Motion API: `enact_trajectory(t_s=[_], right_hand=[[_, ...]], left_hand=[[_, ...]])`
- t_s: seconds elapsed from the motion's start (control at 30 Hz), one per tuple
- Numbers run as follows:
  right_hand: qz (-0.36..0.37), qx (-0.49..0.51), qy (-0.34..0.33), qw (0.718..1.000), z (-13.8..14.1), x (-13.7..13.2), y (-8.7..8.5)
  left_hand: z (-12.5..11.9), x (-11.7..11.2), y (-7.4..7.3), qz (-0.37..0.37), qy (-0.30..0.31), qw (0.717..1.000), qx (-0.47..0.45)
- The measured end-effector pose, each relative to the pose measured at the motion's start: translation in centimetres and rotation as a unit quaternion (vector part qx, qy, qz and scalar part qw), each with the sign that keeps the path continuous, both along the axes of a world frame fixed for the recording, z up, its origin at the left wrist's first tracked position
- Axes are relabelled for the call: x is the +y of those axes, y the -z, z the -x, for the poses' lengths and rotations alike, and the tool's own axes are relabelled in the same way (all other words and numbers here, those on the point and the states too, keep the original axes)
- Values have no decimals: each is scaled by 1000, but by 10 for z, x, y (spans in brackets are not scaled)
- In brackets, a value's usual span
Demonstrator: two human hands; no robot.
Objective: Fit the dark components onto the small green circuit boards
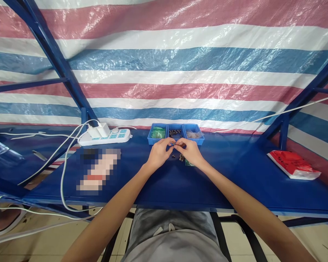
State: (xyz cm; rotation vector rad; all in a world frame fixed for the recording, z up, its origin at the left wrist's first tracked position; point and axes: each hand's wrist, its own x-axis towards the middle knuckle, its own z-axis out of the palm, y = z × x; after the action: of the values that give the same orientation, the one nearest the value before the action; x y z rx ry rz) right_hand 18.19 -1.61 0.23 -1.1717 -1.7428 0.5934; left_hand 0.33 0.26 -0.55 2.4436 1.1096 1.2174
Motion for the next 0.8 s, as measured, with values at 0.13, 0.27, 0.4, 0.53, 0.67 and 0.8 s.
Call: enact_trajectory(t_s=[0.13,0.27,0.4,0.53,0.67,0.8], right_hand=[[22,19,-8,1000,-2,3,2],[64,66,-26,995,-5,6,3],[98,95,-39,990,-7,8,4],[82,77,-27,993,-6,8,6],[73,57,-28,995,-4,8,7],[68,65,-35,995,-4,7,6]], left_hand=[[-1,-1,1,11,-2,1000,-9],[-3,-3,1,23,-5,999,-38],[-4,-4,0,30,-3,999,-40],[-4,-4,0,36,13,999,-35],[-4,-4,0,45,17,998,-41],[-4,-4,0,51,13,997,-50]])
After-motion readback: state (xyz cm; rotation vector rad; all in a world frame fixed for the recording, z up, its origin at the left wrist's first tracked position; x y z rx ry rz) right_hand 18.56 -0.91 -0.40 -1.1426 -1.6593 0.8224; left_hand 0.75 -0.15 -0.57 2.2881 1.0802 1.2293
